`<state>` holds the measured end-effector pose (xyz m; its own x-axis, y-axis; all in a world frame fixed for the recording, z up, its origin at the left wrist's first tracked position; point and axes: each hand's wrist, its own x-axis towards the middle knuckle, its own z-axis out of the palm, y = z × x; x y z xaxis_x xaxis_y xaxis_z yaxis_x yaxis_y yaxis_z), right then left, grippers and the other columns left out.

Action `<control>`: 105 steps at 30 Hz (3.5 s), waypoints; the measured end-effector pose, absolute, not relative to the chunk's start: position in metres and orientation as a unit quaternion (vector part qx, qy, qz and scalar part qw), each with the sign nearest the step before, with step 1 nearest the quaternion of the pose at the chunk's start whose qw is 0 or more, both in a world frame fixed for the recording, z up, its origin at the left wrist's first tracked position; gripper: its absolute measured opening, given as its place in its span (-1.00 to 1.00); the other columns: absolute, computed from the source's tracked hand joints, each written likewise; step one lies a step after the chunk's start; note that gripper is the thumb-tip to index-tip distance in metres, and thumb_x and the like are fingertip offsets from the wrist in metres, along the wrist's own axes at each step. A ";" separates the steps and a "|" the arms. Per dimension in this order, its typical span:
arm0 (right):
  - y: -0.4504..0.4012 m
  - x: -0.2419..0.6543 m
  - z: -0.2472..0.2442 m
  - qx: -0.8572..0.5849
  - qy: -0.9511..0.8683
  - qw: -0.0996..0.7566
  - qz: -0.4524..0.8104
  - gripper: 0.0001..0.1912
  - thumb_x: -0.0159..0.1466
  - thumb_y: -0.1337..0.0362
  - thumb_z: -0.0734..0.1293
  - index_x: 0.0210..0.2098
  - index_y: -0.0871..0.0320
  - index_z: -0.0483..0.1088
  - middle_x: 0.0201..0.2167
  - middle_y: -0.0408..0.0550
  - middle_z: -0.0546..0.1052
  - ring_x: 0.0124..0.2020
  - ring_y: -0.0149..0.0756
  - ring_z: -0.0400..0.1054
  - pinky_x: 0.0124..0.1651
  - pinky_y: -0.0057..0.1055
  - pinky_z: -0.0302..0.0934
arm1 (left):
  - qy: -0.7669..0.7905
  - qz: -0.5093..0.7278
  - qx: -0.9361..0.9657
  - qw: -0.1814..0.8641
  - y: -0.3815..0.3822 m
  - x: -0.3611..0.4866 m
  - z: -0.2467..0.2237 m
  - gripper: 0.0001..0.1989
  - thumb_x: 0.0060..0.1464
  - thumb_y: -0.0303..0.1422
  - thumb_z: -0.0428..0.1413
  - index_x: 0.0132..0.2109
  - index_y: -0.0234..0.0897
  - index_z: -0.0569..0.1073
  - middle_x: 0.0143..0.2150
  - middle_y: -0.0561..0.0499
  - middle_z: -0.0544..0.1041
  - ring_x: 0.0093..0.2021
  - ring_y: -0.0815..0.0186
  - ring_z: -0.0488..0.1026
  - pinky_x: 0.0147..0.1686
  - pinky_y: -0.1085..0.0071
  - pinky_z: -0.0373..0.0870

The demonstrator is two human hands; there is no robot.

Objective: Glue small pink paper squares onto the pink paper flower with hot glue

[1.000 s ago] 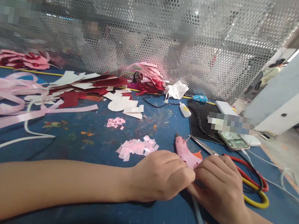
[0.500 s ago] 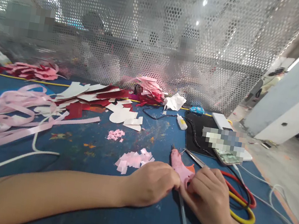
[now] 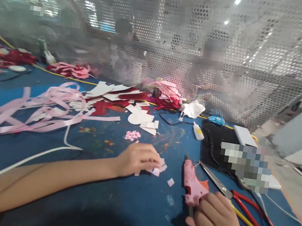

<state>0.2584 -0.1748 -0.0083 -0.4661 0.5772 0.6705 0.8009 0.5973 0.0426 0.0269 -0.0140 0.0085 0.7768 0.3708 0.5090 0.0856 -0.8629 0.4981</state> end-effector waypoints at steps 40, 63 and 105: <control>-0.173 0.263 -0.013 -0.389 -0.858 0.332 -0.050 -0.88 0.29 0.44 0.22 -0.28 0.22 0.40 -0.38 -0.03 0.50 -0.33 -0.38 0.37 -0.23 -0.42 0.29 | 0.284 0.164 0.923 0.201 0.056 -0.015 -0.005 -0.74 0.18 -0.29 0.04 -0.03 -0.19 0.50 0.11 -0.07 0.47 0.03 0.25 0.46 -0.05 0.35 0.42; -0.170 0.272 -0.018 -0.520 -0.788 0.325 -0.050 -0.85 0.25 0.44 0.25 -0.18 0.15 0.31 -0.26 -0.01 0.43 -0.22 -0.27 0.31 -0.16 -0.26 0.22 | 0.080 0.122 0.963 0.226 -0.022 0.073 0.000 -0.85 0.11 -0.27 0.15 -0.22 -0.25 0.51 0.12 -0.12 0.41 0.30 0.05 0.12 0.27 0.07 0.08; -0.173 0.283 -0.008 -0.522 -0.775 0.344 -0.096 -0.82 0.25 0.38 0.18 -0.17 0.20 0.35 -0.30 0.08 0.45 -0.33 -0.25 0.40 -0.33 -0.35 0.33 | 0.255 0.374 0.639 0.621 -0.020 0.081 -0.005 -0.62 0.00 -0.42 0.22 -0.11 -0.22 0.20 -0.38 0.10 0.51 -0.48 0.46 0.48 -0.51 0.57 0.39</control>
